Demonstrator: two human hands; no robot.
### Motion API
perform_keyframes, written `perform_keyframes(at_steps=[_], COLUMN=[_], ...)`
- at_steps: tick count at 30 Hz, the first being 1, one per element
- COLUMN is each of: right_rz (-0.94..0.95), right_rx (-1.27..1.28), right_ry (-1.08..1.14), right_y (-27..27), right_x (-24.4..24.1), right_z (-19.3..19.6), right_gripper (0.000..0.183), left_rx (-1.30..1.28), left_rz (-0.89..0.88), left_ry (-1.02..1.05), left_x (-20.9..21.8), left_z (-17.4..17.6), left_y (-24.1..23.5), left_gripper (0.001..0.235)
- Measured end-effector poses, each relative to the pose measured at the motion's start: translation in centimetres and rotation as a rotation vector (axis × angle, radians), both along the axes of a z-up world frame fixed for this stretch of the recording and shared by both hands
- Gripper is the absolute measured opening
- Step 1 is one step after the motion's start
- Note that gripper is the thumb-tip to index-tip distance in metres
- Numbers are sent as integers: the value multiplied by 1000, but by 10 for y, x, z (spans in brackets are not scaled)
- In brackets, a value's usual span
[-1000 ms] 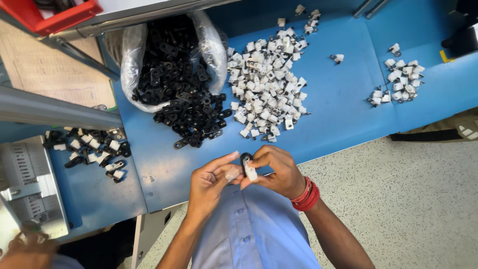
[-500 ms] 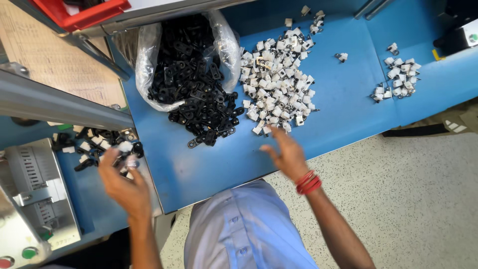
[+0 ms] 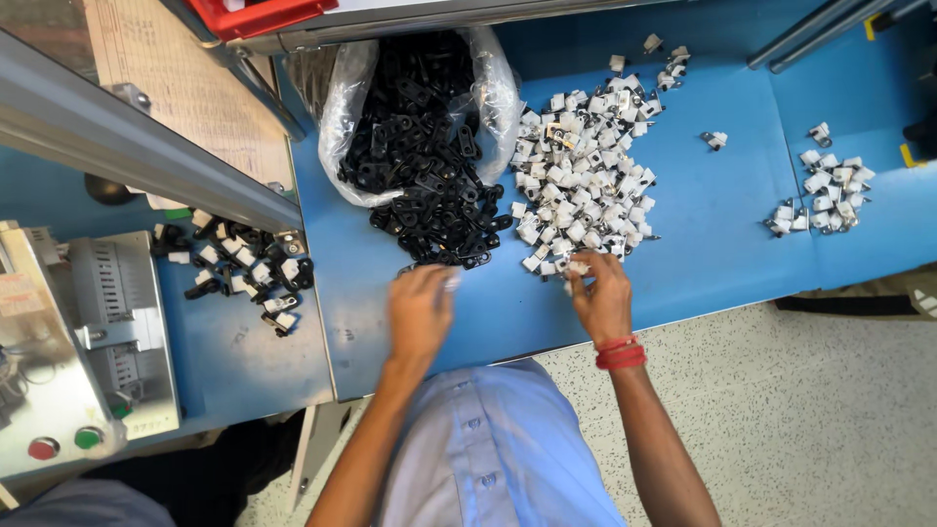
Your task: The person repeatedly picks up small black and white plastic components from a blue workbench, joins them together by hand, and places the assembled units into a pile. The process is continuous and repetitive throughout the clip.
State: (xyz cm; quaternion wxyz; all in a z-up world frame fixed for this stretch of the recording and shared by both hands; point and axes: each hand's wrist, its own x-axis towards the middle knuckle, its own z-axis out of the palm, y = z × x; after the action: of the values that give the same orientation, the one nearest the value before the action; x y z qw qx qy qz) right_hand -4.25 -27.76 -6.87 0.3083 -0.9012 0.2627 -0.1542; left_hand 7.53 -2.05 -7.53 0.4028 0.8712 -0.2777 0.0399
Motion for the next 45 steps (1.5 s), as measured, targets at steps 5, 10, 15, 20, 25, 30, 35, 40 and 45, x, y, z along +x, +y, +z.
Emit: perform_keyframes(at_steps=[5, 10, 15, 20, 25, 30, 35, 40, 45], right_rz=[43, 138, 148, 307, 285, 535, 453, 339, 314], right_rx=[178, 595, 691, 912, 840, 276, 252, 745, 817], right_ry=[18, -150, -213, -389, -290, -423, -392, -378, -350], right_y=[1, -13, -23, -24, 6, 55, 89, 105, 121], right_x=[-6, -11, -19, -17, -1, 9, 11, 9, 4], right_z=[9, -4, -5, 17, 46, 74, 82, 81, 86], right_gripper=[22, 22, 20, 31, 25, 24, 27, 27, 28], left_rx=[76, 448, 175, -527, -988, -866, -522, -354, -811], left_rz=[-55, 9, -9, -53, -5, 105, 59, -82, -122], left_ry=[-245, -368, -254, 691, 1126, 936, 577, 339, 587], left_x=[12, 41, 31, -29, -56, -55, -60, -55, -55], left_z=[-22, -32, -2, 35, 30, 28, 61, 93, 81], left_y=[-93, -138, -125, -81, -60, -49, -16, 19, 20], left_gripper=[31, 10, 28, 34, 25, 19, 18, 41, 39])
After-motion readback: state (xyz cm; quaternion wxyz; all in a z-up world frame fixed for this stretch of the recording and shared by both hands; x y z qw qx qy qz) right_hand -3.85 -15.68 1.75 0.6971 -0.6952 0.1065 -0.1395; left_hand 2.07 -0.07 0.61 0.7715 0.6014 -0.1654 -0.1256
